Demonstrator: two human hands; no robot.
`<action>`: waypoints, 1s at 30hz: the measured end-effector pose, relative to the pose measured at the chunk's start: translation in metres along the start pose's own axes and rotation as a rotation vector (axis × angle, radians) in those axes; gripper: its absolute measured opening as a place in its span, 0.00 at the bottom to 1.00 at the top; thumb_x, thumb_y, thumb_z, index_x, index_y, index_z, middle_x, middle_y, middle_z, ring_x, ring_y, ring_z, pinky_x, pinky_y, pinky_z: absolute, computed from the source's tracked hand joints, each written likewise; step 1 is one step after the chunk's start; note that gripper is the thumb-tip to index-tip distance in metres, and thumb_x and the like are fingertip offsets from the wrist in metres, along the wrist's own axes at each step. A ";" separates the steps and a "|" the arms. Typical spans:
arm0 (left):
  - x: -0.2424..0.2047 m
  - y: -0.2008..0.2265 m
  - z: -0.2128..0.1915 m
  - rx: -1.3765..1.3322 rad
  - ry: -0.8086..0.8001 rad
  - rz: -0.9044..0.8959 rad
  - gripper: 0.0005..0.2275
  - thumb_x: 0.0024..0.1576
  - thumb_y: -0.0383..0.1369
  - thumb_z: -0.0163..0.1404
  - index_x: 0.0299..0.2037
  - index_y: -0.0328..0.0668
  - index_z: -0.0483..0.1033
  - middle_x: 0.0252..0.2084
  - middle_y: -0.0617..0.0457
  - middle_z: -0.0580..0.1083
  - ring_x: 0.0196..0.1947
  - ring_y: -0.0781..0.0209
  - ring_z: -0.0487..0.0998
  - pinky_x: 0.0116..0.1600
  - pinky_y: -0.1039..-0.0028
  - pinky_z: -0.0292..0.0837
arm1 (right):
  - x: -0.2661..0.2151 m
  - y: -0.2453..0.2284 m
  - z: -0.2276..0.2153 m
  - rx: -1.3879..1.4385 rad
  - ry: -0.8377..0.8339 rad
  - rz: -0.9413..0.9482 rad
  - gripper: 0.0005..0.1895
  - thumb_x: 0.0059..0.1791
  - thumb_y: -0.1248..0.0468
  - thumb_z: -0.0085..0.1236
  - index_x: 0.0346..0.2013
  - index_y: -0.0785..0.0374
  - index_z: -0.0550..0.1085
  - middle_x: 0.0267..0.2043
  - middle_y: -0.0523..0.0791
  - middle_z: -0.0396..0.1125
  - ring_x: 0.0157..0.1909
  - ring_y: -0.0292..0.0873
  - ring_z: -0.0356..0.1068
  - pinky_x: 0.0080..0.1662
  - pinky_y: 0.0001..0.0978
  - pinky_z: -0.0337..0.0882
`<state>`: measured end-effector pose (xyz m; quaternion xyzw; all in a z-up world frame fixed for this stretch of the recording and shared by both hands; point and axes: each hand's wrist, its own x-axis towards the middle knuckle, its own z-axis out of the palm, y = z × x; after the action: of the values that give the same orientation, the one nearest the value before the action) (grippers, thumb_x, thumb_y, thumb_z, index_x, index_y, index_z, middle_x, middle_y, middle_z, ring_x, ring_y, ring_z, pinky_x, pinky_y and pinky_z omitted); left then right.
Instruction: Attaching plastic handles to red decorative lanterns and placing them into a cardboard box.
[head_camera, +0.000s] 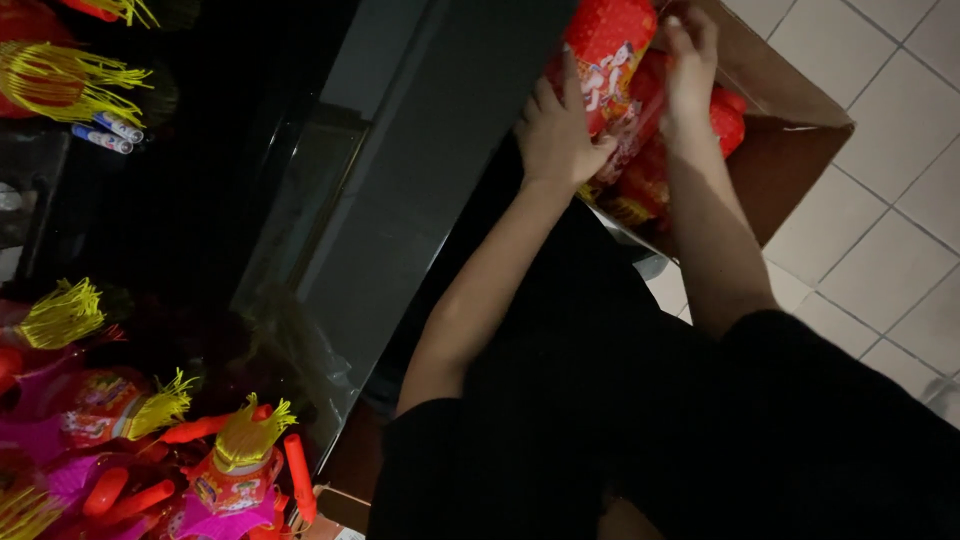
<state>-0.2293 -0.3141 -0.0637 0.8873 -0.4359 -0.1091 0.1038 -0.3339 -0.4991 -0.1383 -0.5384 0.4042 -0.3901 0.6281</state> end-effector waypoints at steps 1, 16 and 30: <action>-0.001 -0.001 -0.001 -0.001 0.001 0.003 0.59 0.45 0.66 0.63 0.76 0.48 0.34 0.63 0.36 0.63 0.53 0.38 0.71 0.46 0.51 0.73 | 0.000 -0.015 0.011 -0.001 0.003 -0.002 0.19 0.54 0.58 0.59 0.58 0.58 0.68 0.57 0.47 0.70 0.57 0.47 0.72 0.58 0.38 0.72; -0.017 -0.008 -0.006 -0.207 0.060 0.028 0.52 0.46 0.55 0.60 0.76 0.49 0.39 0.60 0.34 0.64 0.50 0.32 0.71 0.46 0.46 0.70 | 0.003 -0.061 0.024 -0.372 -0.390 -0.625 0.14 0.66 0.59 0.38 0.56 0.65 0.69 0.50 0.46 0.60 0.53 0.45 0.60 0.58 0.38 0.57; -0.022 -0.013 -0.003 -0.456 0.114 0.112 0.43 0.52 0.49 0.50 0.75 0.36 0.47 0.67 0.29 0.61 0.60 0.29 0.70 0.52 0.41 0.73 | 0.045 -0.075 0.013 -0.879 -0.190 -0.370 0.33 0.51 0.68 0.69 0.66 0.72 0.62 0.53 0.66 0.71 0.57 0.69 0.71 0.56 0.60 0.71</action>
<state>-0.2324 -0.2885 -0.0625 0.8202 -0.4418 -0.1486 0.3316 -0.3094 -0.5444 -0.0667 -0.8490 0.3689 -0.2365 0.2953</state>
